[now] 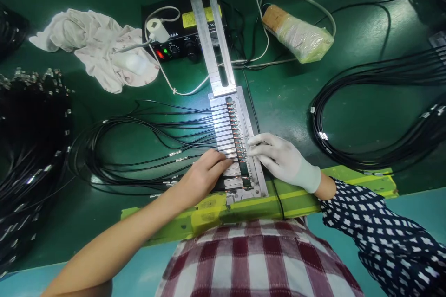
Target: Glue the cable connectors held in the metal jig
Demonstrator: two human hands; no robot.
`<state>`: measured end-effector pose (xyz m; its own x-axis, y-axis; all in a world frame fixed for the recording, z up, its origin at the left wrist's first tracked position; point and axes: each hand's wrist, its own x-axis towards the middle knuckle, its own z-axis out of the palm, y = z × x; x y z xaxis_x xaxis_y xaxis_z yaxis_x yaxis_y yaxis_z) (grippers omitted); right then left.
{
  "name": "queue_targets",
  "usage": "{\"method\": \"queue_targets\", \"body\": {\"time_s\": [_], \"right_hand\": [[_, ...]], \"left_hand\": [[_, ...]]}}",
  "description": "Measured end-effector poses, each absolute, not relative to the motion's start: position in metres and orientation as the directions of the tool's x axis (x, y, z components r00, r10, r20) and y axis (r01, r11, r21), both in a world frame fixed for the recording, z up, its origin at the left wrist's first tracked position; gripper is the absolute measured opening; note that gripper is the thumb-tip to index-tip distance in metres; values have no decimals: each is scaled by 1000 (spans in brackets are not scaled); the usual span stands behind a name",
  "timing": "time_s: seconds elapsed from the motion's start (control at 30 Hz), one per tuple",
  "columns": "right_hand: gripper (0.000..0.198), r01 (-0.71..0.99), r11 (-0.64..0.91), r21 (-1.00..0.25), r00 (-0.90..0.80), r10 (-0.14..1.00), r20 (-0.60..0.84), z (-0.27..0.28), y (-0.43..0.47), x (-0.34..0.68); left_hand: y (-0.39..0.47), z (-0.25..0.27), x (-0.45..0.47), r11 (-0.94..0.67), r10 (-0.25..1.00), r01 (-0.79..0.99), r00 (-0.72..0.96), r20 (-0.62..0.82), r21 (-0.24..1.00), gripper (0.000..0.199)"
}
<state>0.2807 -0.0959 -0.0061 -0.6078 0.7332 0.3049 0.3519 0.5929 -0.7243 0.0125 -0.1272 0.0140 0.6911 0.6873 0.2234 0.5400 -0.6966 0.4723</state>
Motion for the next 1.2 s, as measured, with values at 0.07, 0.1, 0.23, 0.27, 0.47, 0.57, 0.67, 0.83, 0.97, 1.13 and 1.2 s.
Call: {"method": "queue_targets", "body": {"time_s": [0.07,0.1,0.23,0.27,0.47,0.57,0.67,0.83,0.97,1.13,1.2], "right_hand": [[22,350,586,-731,-604,737,302,-7,-96,281],[22,348,583,-734,-603,739,301,-7,-96,281],[23,349,575,-740,-603,742,292,-7,-96,281],[23,352,574,-739,-603,743,290,-7,-95,281],[22,384,569,-727,-604,751,268,-5,-97,280],[22,389,591,-707,-609,740,285,-5,-103,282],[22,410,590,-695,-601,748,281,-5,-108,284],[23,417,538,-733,-582,777,239,-5,-107,283],[24,411,536,-738,-582,777,240,-4,-105,282],[22,414,537,-735,-583,777,239,-4,-106,283],[22,416,536,-735,-584,777,236,-4,-106,283]], "left_hand": [[-133,12,12,-697,704,579,666,248,423,30],[-137,10,12,-689,717,605,649,254,399,31],[-154,2,9,-645,758,651,614,221,401,45],[-156,0,9,-638,761,648,613,213,416,48],[-150,6,11,-615,773,629,601,203,476,37],[-152,18,8,-540,806,650,582,107,534,28],[-161,26,4,-450,840,687,543,9,571,18],[-166,29,0,-186,879,612,453,-148,769,11],[-159,32,-3,48,851,475,441,-285,879,13],[-156,33,0,149,896,410,329,-298,900,14],[-157,32,3,86,913,475,314,-261,876,13]]}}
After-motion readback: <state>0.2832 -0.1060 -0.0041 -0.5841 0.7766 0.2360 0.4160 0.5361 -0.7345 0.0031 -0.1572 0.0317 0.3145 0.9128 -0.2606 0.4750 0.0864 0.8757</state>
